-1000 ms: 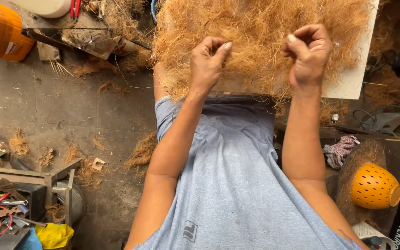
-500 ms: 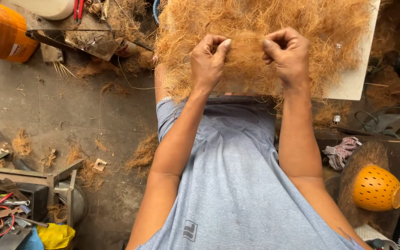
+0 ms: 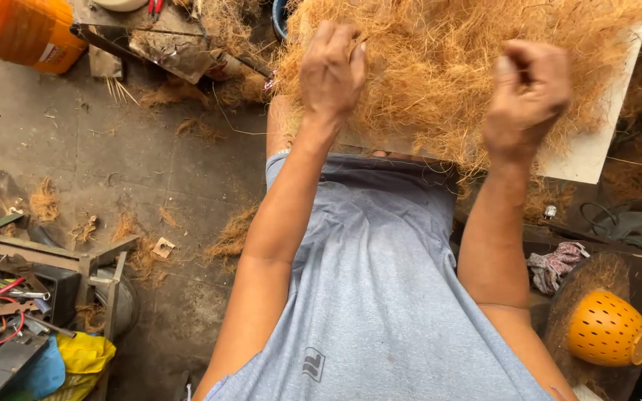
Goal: Manually pulling apart and fluffing a large mass of brown fiber on a workbench to refine the layer and ensure even distribution.
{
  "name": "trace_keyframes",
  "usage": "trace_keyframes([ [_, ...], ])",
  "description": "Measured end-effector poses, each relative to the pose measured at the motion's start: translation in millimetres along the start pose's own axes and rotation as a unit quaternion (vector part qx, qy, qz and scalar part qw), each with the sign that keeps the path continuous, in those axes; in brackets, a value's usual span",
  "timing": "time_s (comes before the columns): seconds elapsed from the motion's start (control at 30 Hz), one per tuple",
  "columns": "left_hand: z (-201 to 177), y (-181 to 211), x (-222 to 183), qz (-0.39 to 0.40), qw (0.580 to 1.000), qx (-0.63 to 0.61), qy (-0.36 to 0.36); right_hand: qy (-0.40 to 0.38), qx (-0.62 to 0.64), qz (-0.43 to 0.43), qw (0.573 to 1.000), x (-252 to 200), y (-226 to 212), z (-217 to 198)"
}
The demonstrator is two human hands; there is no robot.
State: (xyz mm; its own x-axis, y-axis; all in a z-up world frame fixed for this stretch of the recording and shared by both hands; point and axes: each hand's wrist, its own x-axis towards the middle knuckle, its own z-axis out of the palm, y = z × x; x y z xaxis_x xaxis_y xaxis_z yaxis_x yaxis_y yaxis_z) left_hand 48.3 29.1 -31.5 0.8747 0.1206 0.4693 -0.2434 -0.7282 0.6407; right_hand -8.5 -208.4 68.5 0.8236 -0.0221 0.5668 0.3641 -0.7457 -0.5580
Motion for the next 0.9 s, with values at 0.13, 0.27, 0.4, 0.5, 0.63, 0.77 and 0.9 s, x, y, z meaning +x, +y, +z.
trace_keyframes([
  [0.13, 24, -13, 6, 0.021, 0.995, 0.082, -0.055, -0.166, 0.117, -0.056, 0.978, 2, -44, 31],
  [0.27, 37, -23, 4, 0.028, 0.994, 0.097, -0.033, -0.24, 0.053, -0.01, 0.969, -5, -37, 75],
  [0.4, 2, -10, 9, 0.045, 0.999, 0.026, -0.004, -0.306, -0.018, 0.009, 0.952, -22, 16, 109],
  [0.5, -25, -5, 12, 0.043, 0.999, -0.011, 0.018, -0.3, -0.013, -0.012, 0.954, -37, 45, 125],
  [0.63, -70, 22, 27, 0.012, 0.981, -0.189, 0.05, -0.21, -0.021, -0.119, 0.97, -55, 72, 139],
  [0.77, -110, 46, 34, -0.029, 0.972, -0.224, 0.06, -0.287, -0.006, 0.008, 0.958, -43, 39, 123],
  [0.9, -115, 59, 34, 0.025, 0.96, -0.256, 0.108, -0.321, 0.019, 0.073, 0.944, -29, 20, 104],
])
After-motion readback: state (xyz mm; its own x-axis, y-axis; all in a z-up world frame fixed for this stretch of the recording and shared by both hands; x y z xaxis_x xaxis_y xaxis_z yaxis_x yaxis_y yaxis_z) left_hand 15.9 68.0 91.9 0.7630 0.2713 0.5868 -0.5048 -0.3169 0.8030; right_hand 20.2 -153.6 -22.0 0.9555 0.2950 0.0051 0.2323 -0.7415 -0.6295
